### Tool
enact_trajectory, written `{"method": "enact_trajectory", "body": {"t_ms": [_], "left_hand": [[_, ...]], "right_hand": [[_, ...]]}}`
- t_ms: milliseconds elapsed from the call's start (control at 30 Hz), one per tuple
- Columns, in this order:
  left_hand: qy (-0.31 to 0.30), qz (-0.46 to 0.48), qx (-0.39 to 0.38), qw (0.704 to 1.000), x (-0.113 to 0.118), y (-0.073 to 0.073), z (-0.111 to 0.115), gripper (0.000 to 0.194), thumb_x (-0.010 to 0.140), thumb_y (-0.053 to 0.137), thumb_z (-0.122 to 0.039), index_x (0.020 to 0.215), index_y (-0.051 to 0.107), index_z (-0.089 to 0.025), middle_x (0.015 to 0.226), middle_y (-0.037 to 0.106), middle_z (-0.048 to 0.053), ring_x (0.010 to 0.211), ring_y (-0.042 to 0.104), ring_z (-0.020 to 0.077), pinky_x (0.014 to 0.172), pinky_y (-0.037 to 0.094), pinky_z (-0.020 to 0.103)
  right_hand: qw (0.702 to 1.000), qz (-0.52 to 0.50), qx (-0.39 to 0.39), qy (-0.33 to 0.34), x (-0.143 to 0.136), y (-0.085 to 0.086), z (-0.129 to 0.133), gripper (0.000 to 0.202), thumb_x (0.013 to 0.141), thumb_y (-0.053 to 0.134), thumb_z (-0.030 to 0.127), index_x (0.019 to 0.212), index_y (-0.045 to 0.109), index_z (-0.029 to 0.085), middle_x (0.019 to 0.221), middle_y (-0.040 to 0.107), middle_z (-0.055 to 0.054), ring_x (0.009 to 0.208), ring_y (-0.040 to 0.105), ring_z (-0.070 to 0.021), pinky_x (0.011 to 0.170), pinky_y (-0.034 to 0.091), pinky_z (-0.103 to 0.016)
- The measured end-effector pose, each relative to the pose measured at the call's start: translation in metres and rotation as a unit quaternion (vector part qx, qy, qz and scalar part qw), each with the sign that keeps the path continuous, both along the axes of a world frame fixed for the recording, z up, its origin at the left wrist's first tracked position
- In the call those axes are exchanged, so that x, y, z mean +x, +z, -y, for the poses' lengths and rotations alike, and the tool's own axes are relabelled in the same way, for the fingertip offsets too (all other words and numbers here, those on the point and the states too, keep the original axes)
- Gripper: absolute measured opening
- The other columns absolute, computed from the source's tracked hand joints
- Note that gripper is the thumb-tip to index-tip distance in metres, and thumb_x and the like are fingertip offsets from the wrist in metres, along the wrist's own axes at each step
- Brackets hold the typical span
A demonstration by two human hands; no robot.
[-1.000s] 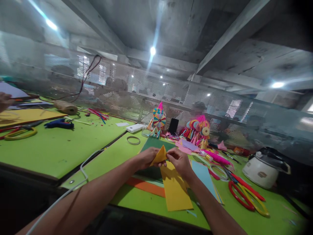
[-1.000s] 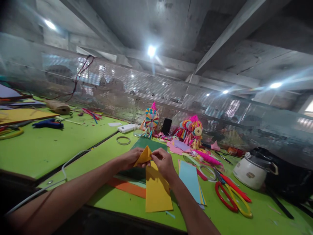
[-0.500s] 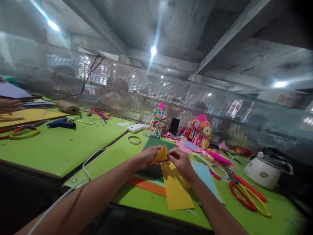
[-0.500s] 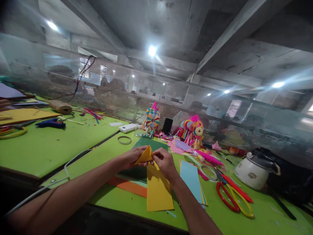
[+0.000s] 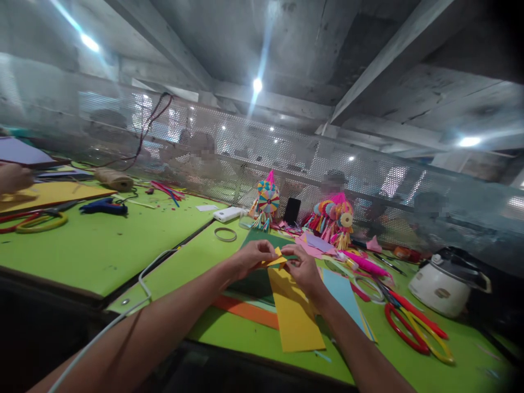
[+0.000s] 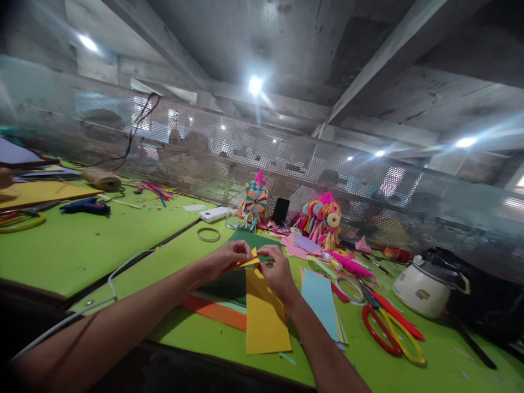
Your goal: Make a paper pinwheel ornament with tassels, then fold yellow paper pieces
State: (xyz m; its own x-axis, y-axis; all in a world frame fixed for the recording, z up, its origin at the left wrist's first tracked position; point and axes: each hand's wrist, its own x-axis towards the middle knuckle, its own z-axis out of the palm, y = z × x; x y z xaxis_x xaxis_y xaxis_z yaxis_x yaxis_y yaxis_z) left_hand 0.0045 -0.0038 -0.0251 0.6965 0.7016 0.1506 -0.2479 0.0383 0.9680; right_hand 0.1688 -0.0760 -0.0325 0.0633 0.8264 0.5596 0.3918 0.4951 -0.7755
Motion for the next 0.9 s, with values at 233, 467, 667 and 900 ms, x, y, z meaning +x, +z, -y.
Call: {"method": "enact_trajectory", "body": {"t_ms": [233, 467, 667, 900], "left_hand": [[0.084, 0.03, 0.029, 0.996, 0.001, 0.003, -0.002, 0.059, 0.051, 0.082, -0.025, 0.101, 0.053, -0.016, 0.061, 0.055, -0.007, 0.053, 0.053, 0.0083, 0.053, 0.039, 0.02], [0.08, -0.003, 0.022, 0.997, 0.0, 0.003, 0.0, 0.034, 0.054, 0.08, -0.032, 0.07, 0.057, -0.012, 0.064, 0.061, 0.0, 0.056, 0.055, 0.0103, 0.054, 0.038, 0.02], [0.019, 0.011, -0.006, 1.0, -0.003, 0.008, 0.005, 0.032, 0.056, 0.079, -0.031, 0.077, 0.065, -0.01, 0.078, 0.067, 0.006, 0.07, 0.06, 0.0144, 0.066, 0.044, 0.023], [0.025, 0.013, -0.031, 0.999, -0.004, 0.011, 0.007, 0.031, 0.055, 0.08, -0.03, 0.073, 0.065, -0.01, 0.073, 0.066, 0.005, 0.065, 0.058, 0.0119, 0.062, 0.042, 0.021]], "right_hand": [[0.92, -0.292, -0.201, 0.165, -0.013, 0.001, 0.007, 0.034, 0.08, 0.057, 0.046, 0.098, 0.062, 0.018, 0.086, 0.067, -0.009, 0.079, 0.064, -0.0209, 0.069, 0.052, -0.037], [0.921, -0.306, -0.206, 0.124, -0.012, 0.002, 0.008, 0.033, 0.068, 0.073, 0.035, 0.095, 0.063, 0.017, 0.079, 0.067, -0.004, 0.068, 0.064, -0.0153, 0.065, 0.051, -0.029], [0.955, -0.266, -0.119, 0.047, -0.005, 0.002, 0.003, 0.029, 0.057, 0.078, 0.027, 0.082, 0.067, 0.017, 0.076, 0.066, -0.002, 0.067, 0.06, -0.0142, 0.063, 0.048, -0.028], [0.977, -0.205, -0.06, 0.018, -0.003, 0.0, 0.001, 0.024, 0.062, 0.071, 0.021, 0.086, 0.068, 0.019, 0.083, 0.068, -0.003, 0.077, 0.06, -0.0171, 0.067, 0.048, -0.029]]}}
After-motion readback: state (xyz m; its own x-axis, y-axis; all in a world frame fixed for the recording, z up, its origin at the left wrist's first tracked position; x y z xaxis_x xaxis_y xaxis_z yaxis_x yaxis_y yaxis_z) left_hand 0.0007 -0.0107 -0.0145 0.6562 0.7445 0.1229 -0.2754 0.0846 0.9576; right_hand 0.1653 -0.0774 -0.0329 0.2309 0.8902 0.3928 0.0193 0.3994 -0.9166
